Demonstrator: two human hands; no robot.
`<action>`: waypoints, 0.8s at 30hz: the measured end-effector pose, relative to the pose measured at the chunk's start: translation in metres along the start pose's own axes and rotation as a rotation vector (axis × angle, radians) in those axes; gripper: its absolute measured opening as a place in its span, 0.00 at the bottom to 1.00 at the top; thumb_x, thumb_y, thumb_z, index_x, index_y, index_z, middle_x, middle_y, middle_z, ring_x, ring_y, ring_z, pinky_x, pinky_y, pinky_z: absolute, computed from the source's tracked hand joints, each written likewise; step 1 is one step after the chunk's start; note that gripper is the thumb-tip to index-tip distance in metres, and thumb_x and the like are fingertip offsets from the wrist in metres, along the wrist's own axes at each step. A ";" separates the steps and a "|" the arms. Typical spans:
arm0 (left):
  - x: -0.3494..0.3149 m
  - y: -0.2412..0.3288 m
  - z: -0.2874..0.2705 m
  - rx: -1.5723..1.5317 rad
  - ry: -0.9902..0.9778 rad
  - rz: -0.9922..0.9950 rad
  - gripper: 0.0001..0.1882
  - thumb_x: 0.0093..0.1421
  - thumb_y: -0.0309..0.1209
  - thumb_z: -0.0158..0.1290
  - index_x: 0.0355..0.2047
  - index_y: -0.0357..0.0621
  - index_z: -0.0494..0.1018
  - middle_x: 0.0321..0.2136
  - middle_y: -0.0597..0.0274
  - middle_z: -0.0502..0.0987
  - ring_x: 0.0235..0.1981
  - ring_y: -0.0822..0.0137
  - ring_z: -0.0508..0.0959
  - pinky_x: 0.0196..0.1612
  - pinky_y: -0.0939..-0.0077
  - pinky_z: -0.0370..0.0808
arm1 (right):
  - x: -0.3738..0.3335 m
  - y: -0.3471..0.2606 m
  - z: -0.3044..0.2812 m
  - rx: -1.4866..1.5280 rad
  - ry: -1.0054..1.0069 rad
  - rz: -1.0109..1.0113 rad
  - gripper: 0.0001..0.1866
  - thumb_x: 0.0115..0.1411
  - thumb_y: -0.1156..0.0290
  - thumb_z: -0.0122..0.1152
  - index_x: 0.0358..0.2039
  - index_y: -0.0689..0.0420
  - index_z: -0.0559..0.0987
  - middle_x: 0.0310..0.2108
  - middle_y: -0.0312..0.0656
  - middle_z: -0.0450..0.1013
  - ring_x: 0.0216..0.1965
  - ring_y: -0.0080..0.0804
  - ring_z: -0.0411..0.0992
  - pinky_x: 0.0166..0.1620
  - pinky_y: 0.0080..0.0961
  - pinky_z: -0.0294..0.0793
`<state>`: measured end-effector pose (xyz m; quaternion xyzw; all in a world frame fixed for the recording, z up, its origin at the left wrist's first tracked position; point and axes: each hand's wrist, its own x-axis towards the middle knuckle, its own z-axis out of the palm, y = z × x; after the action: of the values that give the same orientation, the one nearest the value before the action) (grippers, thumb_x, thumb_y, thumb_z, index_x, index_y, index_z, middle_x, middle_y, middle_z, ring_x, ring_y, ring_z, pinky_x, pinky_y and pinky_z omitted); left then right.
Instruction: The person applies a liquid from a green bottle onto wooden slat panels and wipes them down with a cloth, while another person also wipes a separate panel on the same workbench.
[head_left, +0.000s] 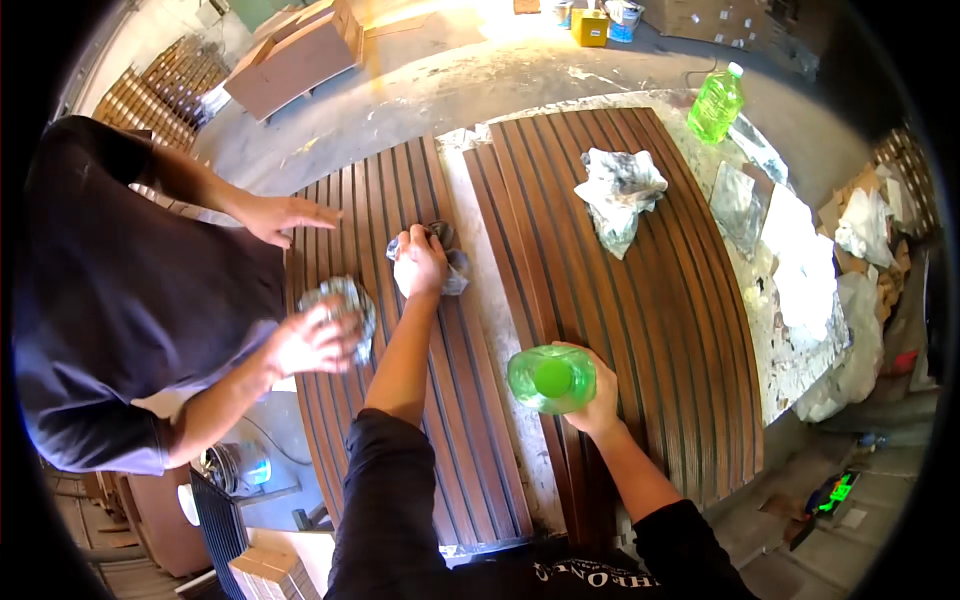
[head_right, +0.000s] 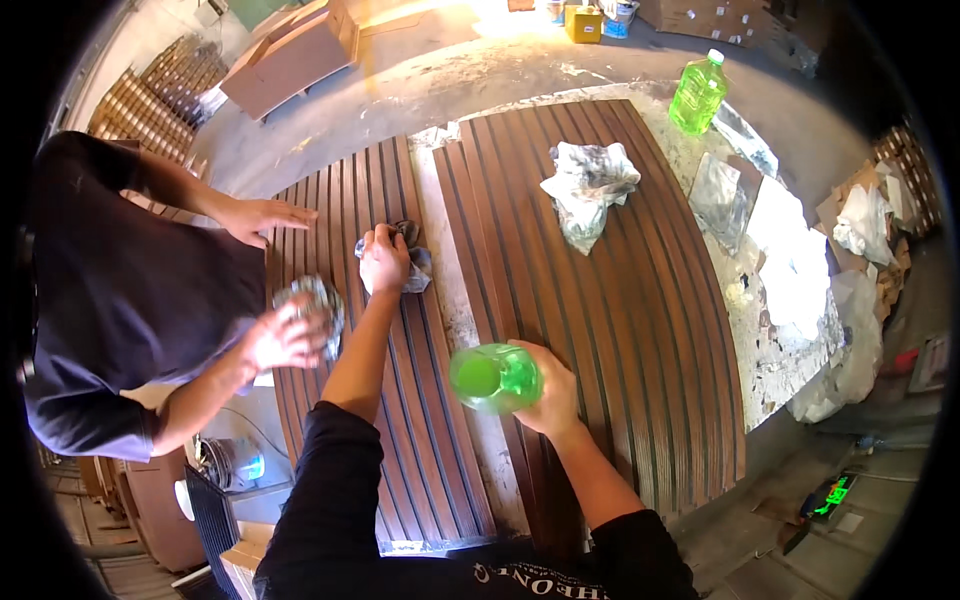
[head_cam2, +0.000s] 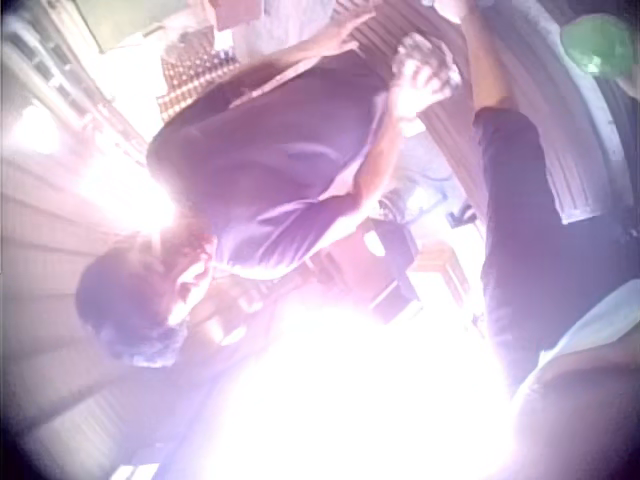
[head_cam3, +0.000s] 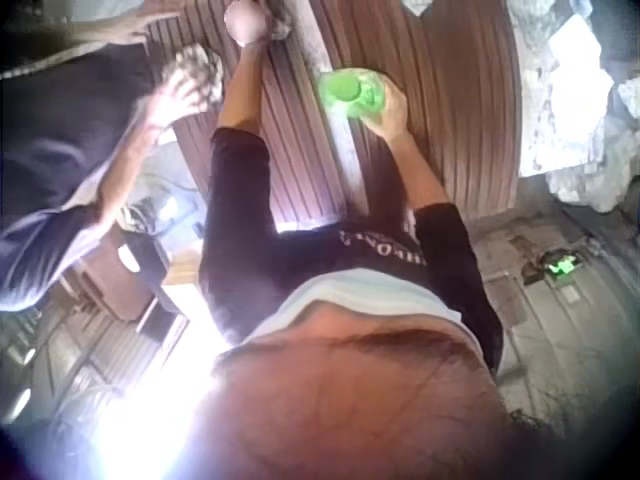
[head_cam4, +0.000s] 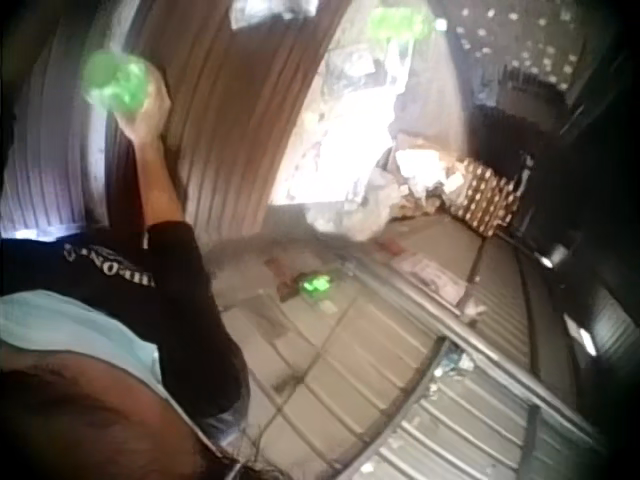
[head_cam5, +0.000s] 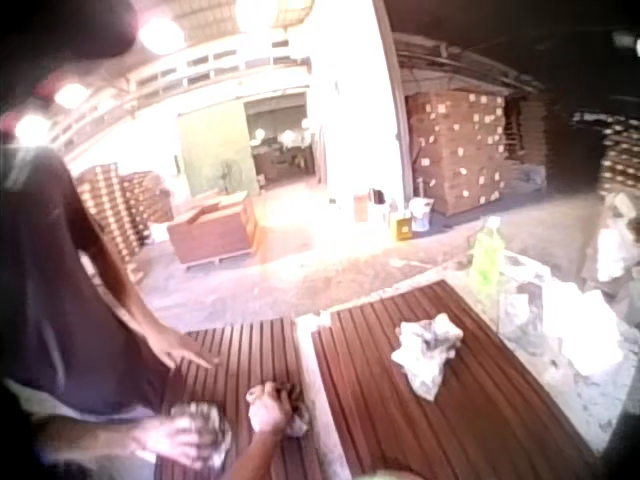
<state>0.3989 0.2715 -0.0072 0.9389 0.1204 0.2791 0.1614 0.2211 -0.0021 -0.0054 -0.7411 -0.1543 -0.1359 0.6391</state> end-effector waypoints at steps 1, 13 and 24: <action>-0.012 0.010 0.004 -0.055 -0.061 0.032 0.05 0.61 0.33 0.52 0.33 0.46 0.72 0.33 0.50 0.75 0.31 0.45 0.78 0.32 0.54 0.76 | -0.002 -0.007 -0.009 -0.068 -0.008 0.010 0.34 0.42 0.61 0.79 0.50 0.60 0.76 0.44 0.48 0.77 0.44 0.40 0.78 0.47 0.31 0.77; -0.224 0.015 -0.099 -0.161 -0.351 0.285 0.06 0.55 0.28 0.57 0.34 0.49 0.74 0.27 0.53 0.74 0.24 0.52 0.78 0.25 0.58 0.77 | -0.001 -0.012 -0.018 -0.212 0.015 0.137 0.33 0.41 0.66 0.78 0.50 0.57 0.76 0.45 0.45 0.77 0.44 0.41 0.78 0.47 0.30 0.77; -0.291 0.032 -0.145 -0.184 -0.465 0.215 0.07 0.56 0.30 0.55 0.36 0.48 0.73 0.31 0.52 0.73 0.25 0.53 0.78 0.27 0.59 0.77 | -0.006 0.004 -0.029 -0.146 0.053 0.025 0.34 0.49 0.49 0.71 0.50 0.59 0.74 0.42 0.50 0.76 0.44 0.47 0.77 0.46 0.35 0.75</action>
<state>0.0844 0.1839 -0.0218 0.9665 -0.0464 0.0813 0.2389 0.2171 -0.0315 -0.0068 -0.7839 -0.1177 -0.1583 0.5887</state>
